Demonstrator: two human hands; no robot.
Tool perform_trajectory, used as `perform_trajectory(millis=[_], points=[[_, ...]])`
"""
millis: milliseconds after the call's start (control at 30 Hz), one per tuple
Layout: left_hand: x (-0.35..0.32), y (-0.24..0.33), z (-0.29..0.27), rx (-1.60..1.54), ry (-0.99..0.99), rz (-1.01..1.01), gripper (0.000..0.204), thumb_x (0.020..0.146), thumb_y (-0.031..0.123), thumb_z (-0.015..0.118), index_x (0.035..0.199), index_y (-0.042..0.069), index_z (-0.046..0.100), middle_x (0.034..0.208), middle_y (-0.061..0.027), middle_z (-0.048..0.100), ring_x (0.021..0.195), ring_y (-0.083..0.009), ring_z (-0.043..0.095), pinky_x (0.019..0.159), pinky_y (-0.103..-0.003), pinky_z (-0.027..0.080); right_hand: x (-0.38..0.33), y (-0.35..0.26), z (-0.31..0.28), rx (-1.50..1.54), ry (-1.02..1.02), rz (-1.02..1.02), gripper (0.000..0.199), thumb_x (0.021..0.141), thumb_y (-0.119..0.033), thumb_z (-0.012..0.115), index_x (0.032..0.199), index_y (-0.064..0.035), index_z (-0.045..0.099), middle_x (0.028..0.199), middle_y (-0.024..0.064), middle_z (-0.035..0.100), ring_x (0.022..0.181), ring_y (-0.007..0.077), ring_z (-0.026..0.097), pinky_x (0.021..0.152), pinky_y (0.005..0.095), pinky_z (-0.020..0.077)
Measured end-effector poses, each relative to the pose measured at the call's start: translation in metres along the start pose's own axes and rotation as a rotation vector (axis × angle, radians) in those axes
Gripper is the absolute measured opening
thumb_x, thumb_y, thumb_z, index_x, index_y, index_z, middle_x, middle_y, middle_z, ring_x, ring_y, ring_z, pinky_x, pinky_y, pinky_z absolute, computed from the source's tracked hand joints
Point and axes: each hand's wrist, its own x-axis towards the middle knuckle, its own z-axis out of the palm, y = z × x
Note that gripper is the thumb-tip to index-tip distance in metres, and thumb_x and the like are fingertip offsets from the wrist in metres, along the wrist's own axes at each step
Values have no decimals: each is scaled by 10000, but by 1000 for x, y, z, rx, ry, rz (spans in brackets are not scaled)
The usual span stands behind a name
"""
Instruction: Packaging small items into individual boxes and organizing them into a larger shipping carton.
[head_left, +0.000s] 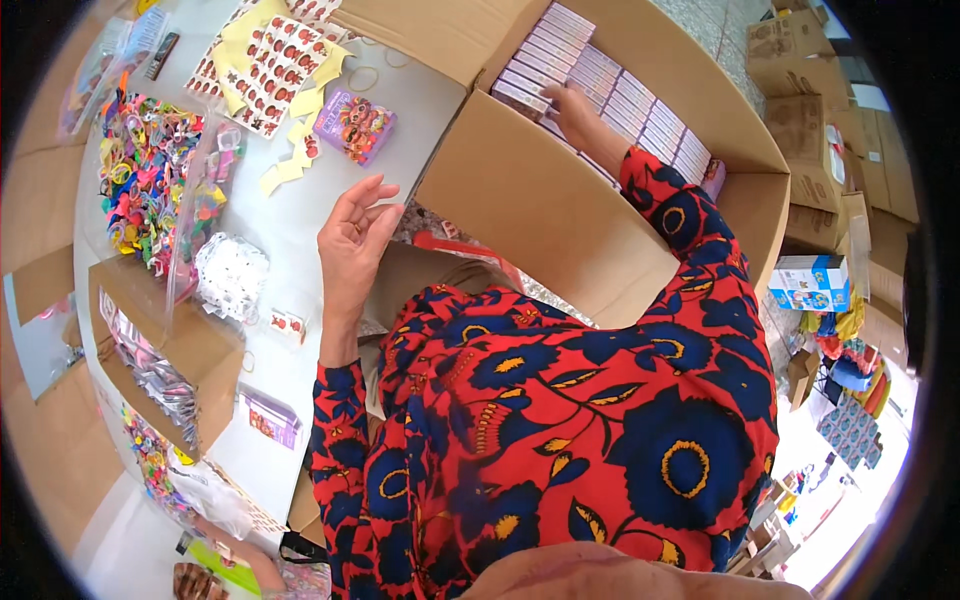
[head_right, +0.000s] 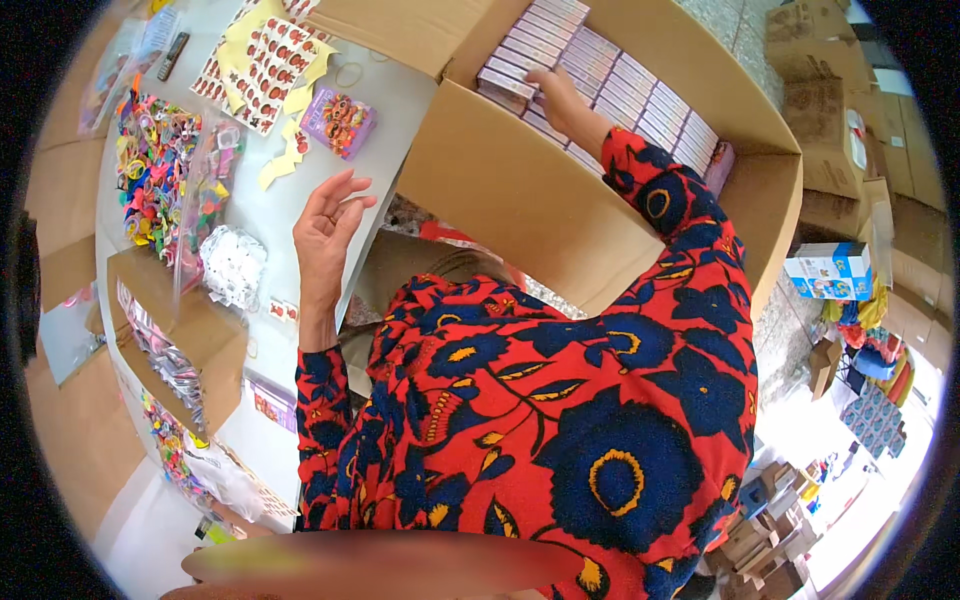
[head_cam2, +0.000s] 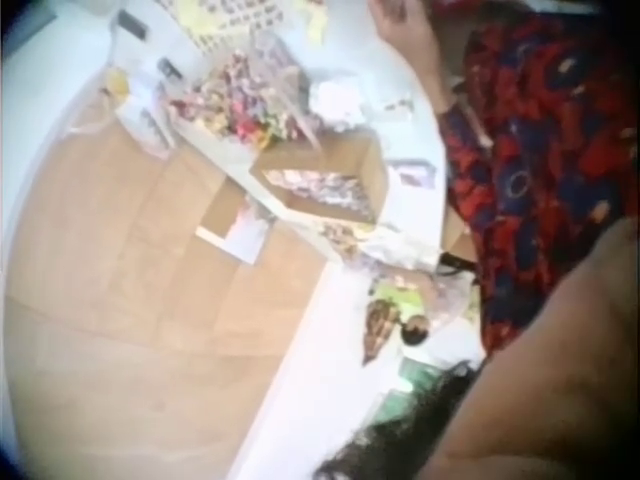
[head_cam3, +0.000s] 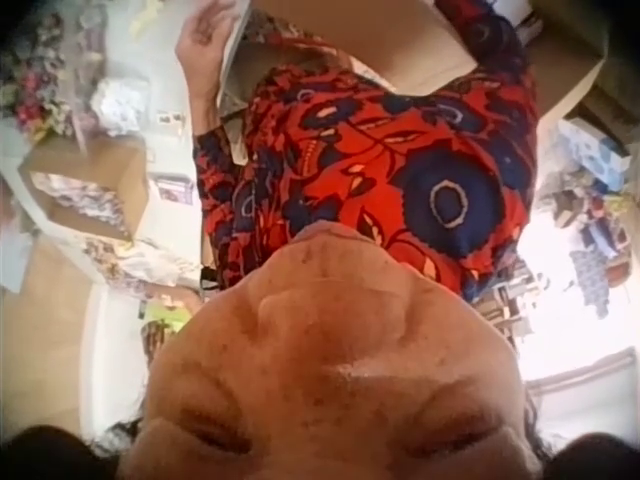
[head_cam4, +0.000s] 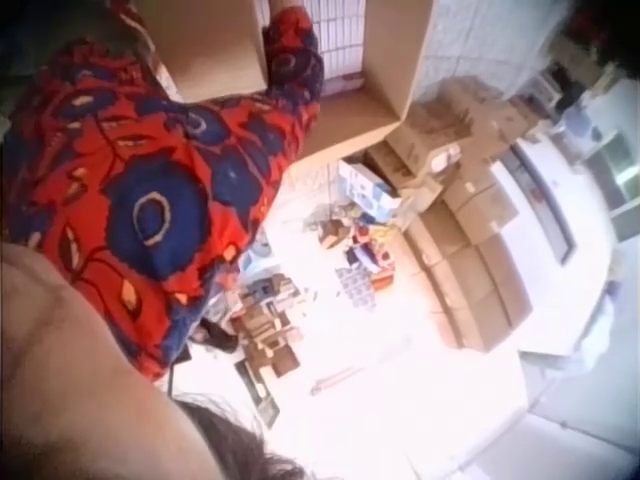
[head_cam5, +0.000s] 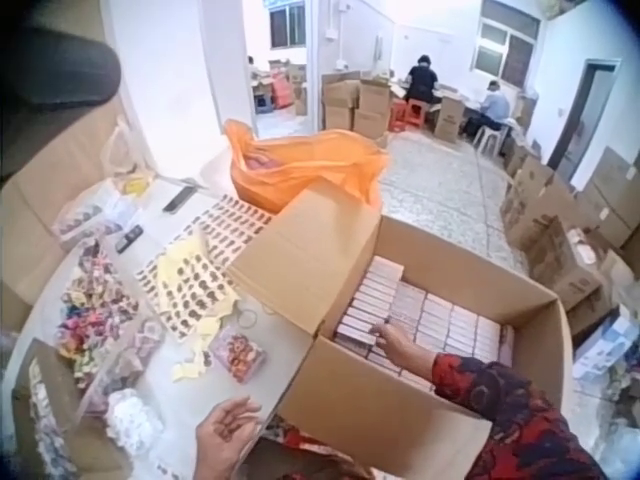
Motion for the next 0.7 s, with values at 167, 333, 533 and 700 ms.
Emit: perform_trajectory(millis=[167, 333, 533, 700], points=[[11, -4, -9, 15, 98, 63, 387, 854, 6, 586, 1225, -7, 480, 1094, -113, 599, 875, -115, 596, 759, -229, 470, 58, 47, -7, 62, -159, -67, 440, 703, -205, 653, 1039, 69, 581, 1285, 206, 442, 1175, 283, 404, 938, 373, 349], [26, -16, -25, 75, 382, 65, 408, 843, 25, 608, 1224, 2, 464, 1083, -118, 588, 855, -128, 597, 725, -231, 470, 4, -35, -44, 375, 264, -100, 435, 758, -119, 574, 1161, 10, 471, 1132, 82, 513, 1030, 195, 466, 868, 362, 375], [64, -28, -35, 144, 434, -113, 617, 832, 368, 621, 1262, -10, 391, 1080, -151, 580, 832, -182, 618, 597, -281, 497, -82, -167, -14, 345, 17, -647, 441, 864, -27, 499, 1292, 19, 401, 1223, 100, 496, 1087, 168, 489, 938, 298, 395], [85, -36, -24, 174, 430, -188, 695, 820, 405, 611, 1268, -62, 358, 1091, -170, 580, 817, -216, 631, 595, -298, 519, -105, -210, 44, 171, -554, -681, 497, 888, -73, 507, 1345, 25, 341, 1286, 126, 474, 1132, 188, 490, 936, 325, 408]])
